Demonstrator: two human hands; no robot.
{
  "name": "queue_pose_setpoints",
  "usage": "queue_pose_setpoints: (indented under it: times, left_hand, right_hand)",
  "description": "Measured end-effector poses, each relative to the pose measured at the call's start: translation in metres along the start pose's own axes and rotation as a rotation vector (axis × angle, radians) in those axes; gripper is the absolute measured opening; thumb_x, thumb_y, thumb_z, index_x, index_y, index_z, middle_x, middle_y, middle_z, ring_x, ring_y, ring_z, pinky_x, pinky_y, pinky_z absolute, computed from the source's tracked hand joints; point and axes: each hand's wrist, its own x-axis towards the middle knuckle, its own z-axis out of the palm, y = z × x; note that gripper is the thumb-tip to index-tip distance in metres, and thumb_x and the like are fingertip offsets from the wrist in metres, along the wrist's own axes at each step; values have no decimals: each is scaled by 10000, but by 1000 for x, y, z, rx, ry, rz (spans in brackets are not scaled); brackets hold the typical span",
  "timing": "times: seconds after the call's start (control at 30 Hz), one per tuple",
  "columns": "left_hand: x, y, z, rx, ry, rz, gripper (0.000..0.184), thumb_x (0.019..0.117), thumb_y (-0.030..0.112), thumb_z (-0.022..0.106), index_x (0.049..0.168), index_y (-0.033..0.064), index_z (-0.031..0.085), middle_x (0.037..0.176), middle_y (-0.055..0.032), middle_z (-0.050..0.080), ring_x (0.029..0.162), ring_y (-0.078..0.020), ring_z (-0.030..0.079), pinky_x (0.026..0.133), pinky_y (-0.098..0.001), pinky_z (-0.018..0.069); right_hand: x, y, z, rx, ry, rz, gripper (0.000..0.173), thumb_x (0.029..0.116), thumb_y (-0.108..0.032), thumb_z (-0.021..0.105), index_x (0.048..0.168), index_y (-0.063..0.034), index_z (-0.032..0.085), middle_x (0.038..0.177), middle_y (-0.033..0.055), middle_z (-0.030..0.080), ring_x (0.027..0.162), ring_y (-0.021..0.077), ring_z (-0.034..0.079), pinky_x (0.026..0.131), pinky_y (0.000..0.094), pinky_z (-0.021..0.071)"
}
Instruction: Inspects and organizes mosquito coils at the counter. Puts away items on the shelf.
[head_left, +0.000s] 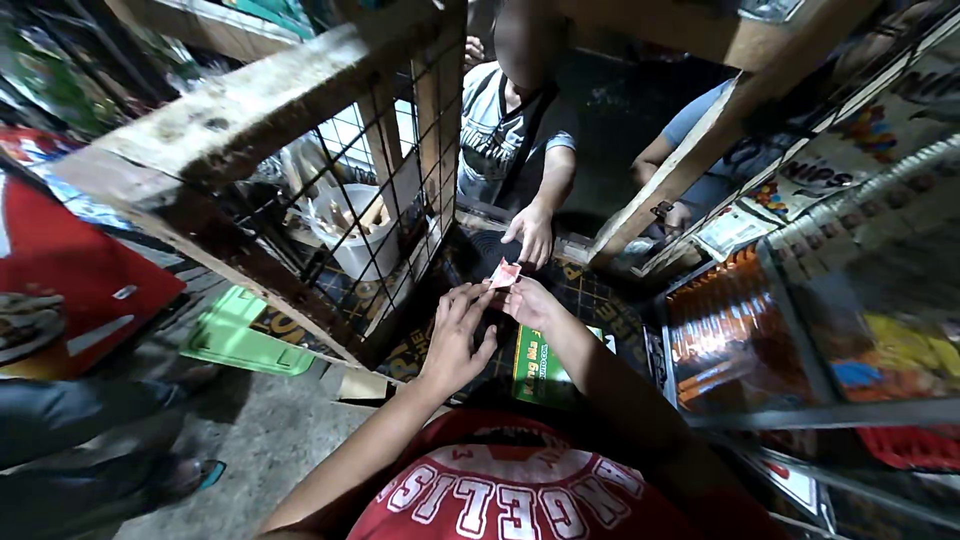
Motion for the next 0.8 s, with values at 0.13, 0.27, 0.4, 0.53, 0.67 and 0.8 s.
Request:
queue_pose_setpoints:
  times: [0.13,0.27,0.4,0.53,0.67,0.8]
  left_hand:
    - [-3,5,-2,-33,26,30,457,965,250,567,1375,60,633,1472,-116,547,1407,-305,444,1138,-462,390]
    - [-6,13,-6,-147,29,50,471,954,243,588,1382,49,626,1456,-129,550,1379,-265,468,1126,-417,416]
    - [-6,22,-5,-281,3,83,495,942,265,603,1383,40,622,1423,-152,565,1352,-253,484,1121,-404,418]
    - [-6,33,-4,-418,-80,122,534,940,275,617,1408,19,594,1445,-169,544,1360,-253,477,1138,-395,408]
    - [-9,37,-2,-509,-218,192,493,930,232,642,1373,16,626,1416,-164,573,1350,-256,489,1140,-379,407]
    - [-12,37,3,-538,-306,246,371,934,177,648,1275,40,700,1399,-161,591,1332,-252,506,1132,-356,411]
  right_hand:
    - [-9,-2,0,17,-27,-25,317,1120,-222,369,1338,-41,512,1149,104,672,942,169,677,850,325,562]
    - [-31,0,-6,-4,-165,-163,477,1131,-283,211,1439,-33,474,1302,121,645,1078,194,665,934,362,542]
    - [-58,5,-12,-11,-378,-340,813,982,-698,369,1492,-68,420,1346,109,645,1156,218,658,942,391,555]
    - [-76,19,-19,-104,-234,-565,727,948,-409,686,1467,6,389,1304,123,658,1116,198,675,944,361,566]
    - [-90,29,-26,-143,-28,-694,351,955,-81,575,1269,73,539,1178,153,717,1063,207,710,916,344,586]
    - [-117,34,-42,-206,119,-742,260,959,-40,428,1153,20,590,1142,102,741,993,211,741,875,379,619]
